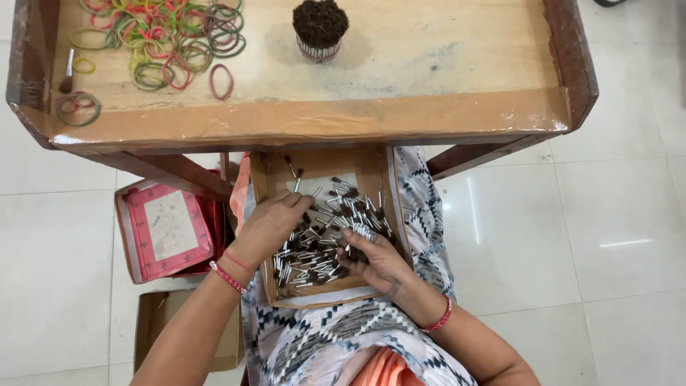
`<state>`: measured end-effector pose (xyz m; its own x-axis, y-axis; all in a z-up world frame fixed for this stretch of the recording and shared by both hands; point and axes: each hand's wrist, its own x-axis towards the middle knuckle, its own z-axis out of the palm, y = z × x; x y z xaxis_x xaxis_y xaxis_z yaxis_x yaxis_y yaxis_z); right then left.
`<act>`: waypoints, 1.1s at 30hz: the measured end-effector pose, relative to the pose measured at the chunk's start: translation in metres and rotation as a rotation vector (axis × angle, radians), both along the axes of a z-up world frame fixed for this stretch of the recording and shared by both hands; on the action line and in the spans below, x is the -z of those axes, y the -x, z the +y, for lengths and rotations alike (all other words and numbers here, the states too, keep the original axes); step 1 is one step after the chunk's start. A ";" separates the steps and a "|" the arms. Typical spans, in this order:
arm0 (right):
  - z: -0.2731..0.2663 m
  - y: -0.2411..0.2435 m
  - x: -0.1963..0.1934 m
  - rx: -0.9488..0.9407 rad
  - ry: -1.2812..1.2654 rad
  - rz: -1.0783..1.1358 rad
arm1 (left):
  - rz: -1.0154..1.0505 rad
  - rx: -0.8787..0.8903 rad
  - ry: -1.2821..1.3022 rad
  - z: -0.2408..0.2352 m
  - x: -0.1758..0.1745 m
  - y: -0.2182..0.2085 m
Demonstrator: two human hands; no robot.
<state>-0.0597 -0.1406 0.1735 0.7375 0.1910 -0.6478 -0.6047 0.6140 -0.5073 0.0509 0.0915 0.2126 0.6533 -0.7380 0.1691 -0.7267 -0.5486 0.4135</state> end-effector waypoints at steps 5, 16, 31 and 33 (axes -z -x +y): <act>-0.003 0.006 0.017 -0.050 0.012 -0.023 | 0.095 -0.078 -0.035 -0.004 -0.002 0.002; -0.005 0.001 0.008 -0.010 -0.120 -0.025 | 0.161 -0.074 0.442 -0.015 -0.064 0.042; -0.004 0.004 0.001 -0.011 -0.021 -0.118 | 0.143 -0.440 -0.310 -0.012 0.028 0.012; -0.004 0.006 0.003 -0.015 -0.007 -0.101 | 0.191 -0.447 -0.287 -0.006 0.023 0.009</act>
<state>-0.0655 -0.1442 0.1700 0.7959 0.2066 -0.5691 -0.5597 0.6093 -0.5617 0.0418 0.0855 0.1896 0.9122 -0.3815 -0.1495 -0.3249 -0.8958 0.3032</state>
